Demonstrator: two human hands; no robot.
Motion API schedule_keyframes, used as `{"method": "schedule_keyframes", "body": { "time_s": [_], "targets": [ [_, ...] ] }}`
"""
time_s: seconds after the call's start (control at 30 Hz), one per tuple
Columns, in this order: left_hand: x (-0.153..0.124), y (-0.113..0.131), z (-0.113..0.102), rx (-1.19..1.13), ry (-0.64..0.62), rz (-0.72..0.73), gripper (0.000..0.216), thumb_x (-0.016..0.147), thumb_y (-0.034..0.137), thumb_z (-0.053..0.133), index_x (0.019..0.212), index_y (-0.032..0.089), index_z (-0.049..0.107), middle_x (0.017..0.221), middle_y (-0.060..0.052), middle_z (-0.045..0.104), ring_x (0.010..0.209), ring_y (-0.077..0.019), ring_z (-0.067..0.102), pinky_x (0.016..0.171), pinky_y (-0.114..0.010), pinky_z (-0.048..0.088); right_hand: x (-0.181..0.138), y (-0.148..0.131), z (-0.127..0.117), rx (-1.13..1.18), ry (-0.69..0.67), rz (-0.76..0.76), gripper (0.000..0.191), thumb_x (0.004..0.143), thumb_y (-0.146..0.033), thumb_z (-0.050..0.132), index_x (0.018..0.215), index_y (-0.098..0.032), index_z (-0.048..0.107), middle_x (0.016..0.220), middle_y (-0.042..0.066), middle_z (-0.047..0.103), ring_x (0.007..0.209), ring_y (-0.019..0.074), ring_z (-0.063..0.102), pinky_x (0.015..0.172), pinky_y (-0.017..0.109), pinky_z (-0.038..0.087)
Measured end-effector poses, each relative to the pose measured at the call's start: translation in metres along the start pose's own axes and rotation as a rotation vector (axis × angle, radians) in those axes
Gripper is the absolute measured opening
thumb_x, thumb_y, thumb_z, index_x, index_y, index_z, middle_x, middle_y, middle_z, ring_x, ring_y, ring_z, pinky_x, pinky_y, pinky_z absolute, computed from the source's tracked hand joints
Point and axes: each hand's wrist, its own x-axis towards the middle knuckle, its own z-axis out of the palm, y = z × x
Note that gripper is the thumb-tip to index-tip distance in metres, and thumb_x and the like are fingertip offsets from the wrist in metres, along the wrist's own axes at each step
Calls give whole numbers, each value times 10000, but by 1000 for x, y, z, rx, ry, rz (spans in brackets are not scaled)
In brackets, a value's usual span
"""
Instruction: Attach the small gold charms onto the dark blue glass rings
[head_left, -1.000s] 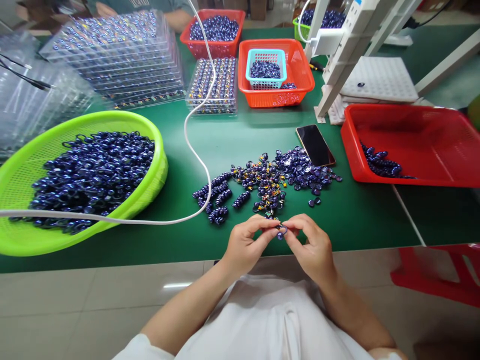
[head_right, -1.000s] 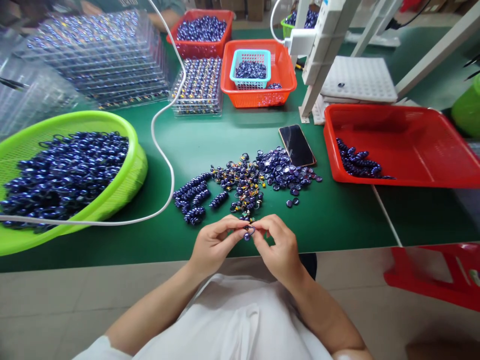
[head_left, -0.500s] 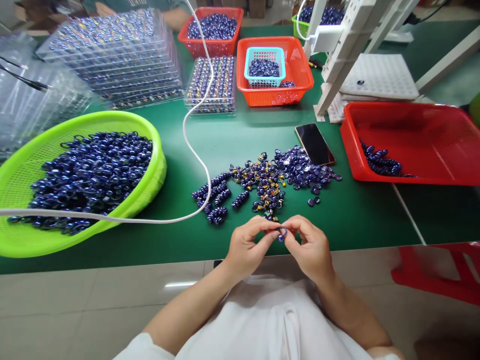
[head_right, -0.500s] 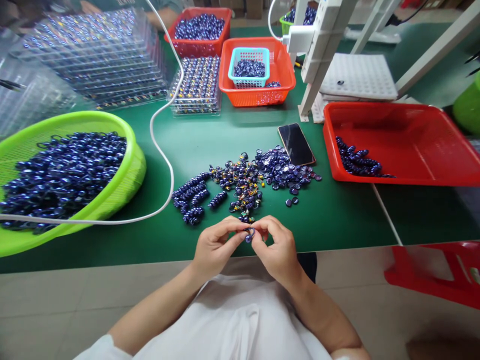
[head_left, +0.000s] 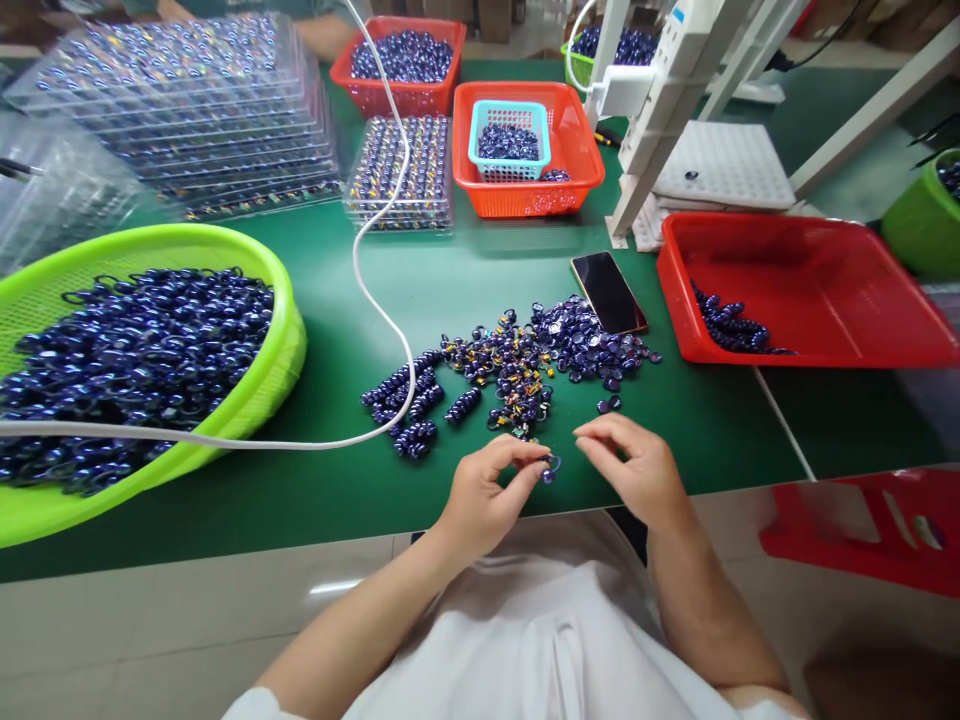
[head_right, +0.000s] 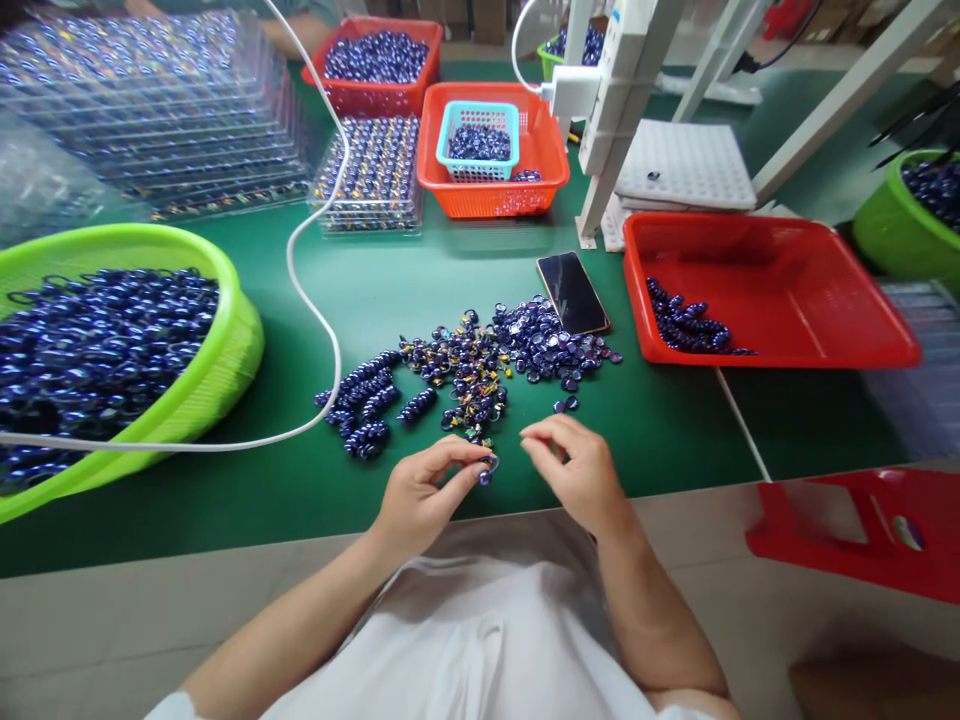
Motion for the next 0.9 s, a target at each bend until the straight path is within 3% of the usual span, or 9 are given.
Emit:
{"method": "schedule_keyframes", "body": {
  "time_s": [0.1,0.2,0.37,0.53,0.73,0.9],
  "targets": [
    [1,-3,-2,-42,44,-55,144,876,250,656,936,151,741,853,-78,730,767,-178,673,740,-285,522,7,21,-17,-232,198,-27,149,930,-238,581,995,-215,714,973,52,681,803,177,623,737,305,506],
    [1,-4,-3,-96,66,-94,141,860,256,676,931,154,743,862,-68,732,757,-169,675,733,-274,524,13,42,-25,-447,188,-87,213,922,-248,592,1102,-202,697,1021,84,667,906,234,621,826,375,519],
    [2,-1,-4,-217,113,-194,146,829,277,710,918,169,753,886,-57,744,748,-152,658,708,-246,518,16,55,-22,-611,166,-177,178,943,-231,557,1022,-181,709,983,104,680,931,268,609,870,431,514],
    [7,0,-6,-432,132,-307,170,776,291,767,891,166,759,835,-40,730,675,-114,602,632,-210,497,3,31,-11,-373,200,-194,162,959,-189,526,1039,-185,667,1001,87,698,924,221,663,868,367,525],
    [9,-6,-1,-646,110,-307,165,761,263,793,902,181,767,892,-33,727,711,-105,604,663,-208,483,-12,-12,23,24,28,-204,163,931,-151,568,1048,-229,651,884,10,688,758,133,664,732,257,534],
    [5,-7,-2,-679,92,-334,154,762,239,795,907,189,781,835,-14,717,689,-92,598,683,-207,480,-16,-17,47,245,85,-60,169,905,-178,633,1052,-262,643,879,-10,692,741,127,669,706,248,547]
  ]
}}
